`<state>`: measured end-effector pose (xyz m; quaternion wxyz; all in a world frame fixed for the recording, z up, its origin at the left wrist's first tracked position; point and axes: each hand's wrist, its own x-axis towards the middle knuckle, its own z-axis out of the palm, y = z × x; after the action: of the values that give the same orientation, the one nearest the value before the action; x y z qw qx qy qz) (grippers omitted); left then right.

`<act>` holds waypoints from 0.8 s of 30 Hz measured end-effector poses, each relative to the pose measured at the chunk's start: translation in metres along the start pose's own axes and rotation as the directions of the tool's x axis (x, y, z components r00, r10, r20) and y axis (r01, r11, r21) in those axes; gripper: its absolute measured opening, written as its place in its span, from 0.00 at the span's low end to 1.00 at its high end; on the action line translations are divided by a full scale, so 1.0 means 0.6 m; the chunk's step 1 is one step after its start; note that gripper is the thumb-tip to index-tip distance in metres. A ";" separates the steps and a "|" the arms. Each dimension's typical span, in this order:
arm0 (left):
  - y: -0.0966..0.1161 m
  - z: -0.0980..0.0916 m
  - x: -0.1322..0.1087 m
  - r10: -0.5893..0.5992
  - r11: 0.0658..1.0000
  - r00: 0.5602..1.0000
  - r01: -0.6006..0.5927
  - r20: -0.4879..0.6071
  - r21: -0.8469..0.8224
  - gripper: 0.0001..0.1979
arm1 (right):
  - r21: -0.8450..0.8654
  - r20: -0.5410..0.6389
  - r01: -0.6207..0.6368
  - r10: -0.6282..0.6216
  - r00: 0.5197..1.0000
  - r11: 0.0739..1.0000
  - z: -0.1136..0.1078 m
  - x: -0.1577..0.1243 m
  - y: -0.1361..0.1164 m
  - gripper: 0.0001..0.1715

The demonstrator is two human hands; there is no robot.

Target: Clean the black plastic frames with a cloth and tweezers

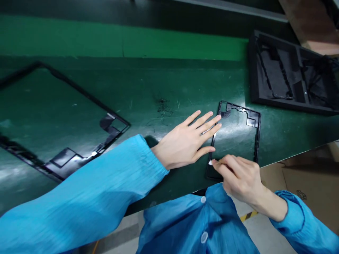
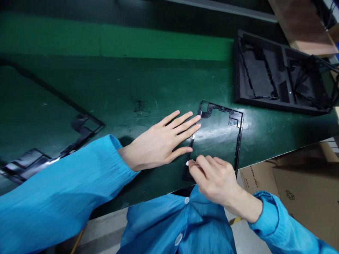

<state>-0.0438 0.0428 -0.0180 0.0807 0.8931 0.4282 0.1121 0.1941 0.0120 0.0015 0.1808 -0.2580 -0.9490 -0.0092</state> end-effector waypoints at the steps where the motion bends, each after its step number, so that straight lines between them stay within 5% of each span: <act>1: 0.000 0.000 0.000 -0.001 1.000 1.000 0.001 -0.002 -0.001 0.34 | -0.012 -0.015 -0.017 0.016 1.000 1.000 0.003 0.002 0.005 0.10; 24: -0.001 0.003 0.002 -0.003 1.000 1.000 0.003 0.004 -0.021 0.35 | -0.006 0.007 -0.071 0.071 0.997 0.997 -0.006 -0.002 -0.002 0.09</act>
<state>-0.0433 0.0441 -0.0196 0.0911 0.8917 0.4284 0.1145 0.1957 0.0103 0.0044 0.1767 -0.2922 -0.9399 -0.0045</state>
